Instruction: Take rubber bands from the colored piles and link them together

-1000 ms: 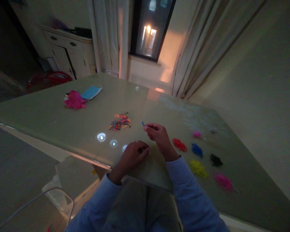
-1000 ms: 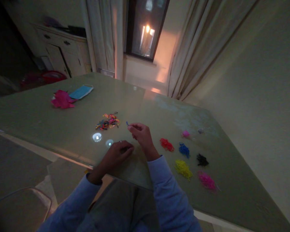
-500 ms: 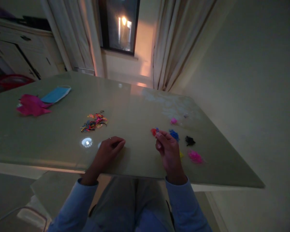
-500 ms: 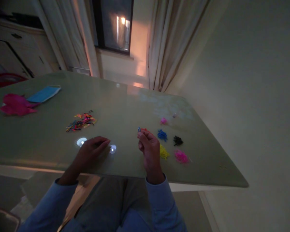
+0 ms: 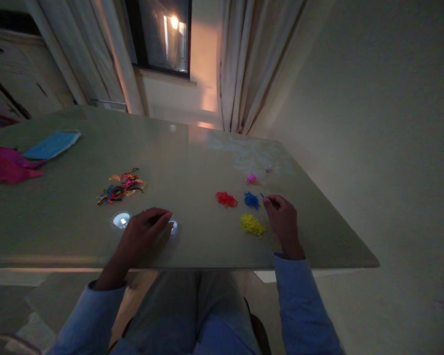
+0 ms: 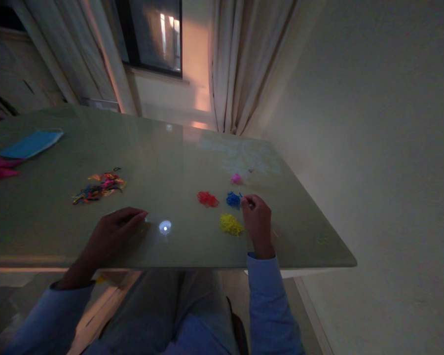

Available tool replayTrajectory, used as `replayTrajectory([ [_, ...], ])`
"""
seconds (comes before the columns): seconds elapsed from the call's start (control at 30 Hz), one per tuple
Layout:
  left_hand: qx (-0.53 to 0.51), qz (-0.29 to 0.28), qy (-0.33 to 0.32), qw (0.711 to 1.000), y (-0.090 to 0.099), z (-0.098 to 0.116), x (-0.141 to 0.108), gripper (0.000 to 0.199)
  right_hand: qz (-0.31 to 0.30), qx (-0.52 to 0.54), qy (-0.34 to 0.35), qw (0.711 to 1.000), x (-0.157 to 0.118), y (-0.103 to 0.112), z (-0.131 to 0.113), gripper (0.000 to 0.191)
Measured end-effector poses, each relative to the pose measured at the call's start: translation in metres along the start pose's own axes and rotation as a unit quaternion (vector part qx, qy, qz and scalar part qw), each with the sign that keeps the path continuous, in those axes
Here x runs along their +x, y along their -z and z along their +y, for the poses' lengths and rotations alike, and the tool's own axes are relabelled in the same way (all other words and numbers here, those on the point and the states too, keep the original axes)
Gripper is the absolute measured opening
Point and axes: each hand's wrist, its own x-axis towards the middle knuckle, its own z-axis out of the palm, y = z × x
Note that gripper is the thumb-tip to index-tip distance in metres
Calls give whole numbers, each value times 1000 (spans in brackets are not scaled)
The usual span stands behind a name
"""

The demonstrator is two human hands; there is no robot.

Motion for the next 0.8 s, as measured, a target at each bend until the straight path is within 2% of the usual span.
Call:
replayTrajectory([
  [0.17,1,3,4,1000,1,2,0,38,-57,-145,50,987,13,-11,10,27],
  [0.4,2,7,5,1000,1,4,1,39,-89,-196,62,975,19,-21,12,25],
  [0.53,-3,11,3,1000,1,5,0,38,-66,-162,68,982,10,-12,6,25],
  [0.67,-11,9,5,1000,1,4,0,38,-46,-58,101,992,-21,-8,-23,26],
  [0.73,-13,11,2,1000,0,3,0,38,-78,-7,130,988,-42,-15,-44,24],
  [0.8,-17,13,-5,1000,0,2,0,38,-161,38,161,973,-63,-29,-62,21],
])
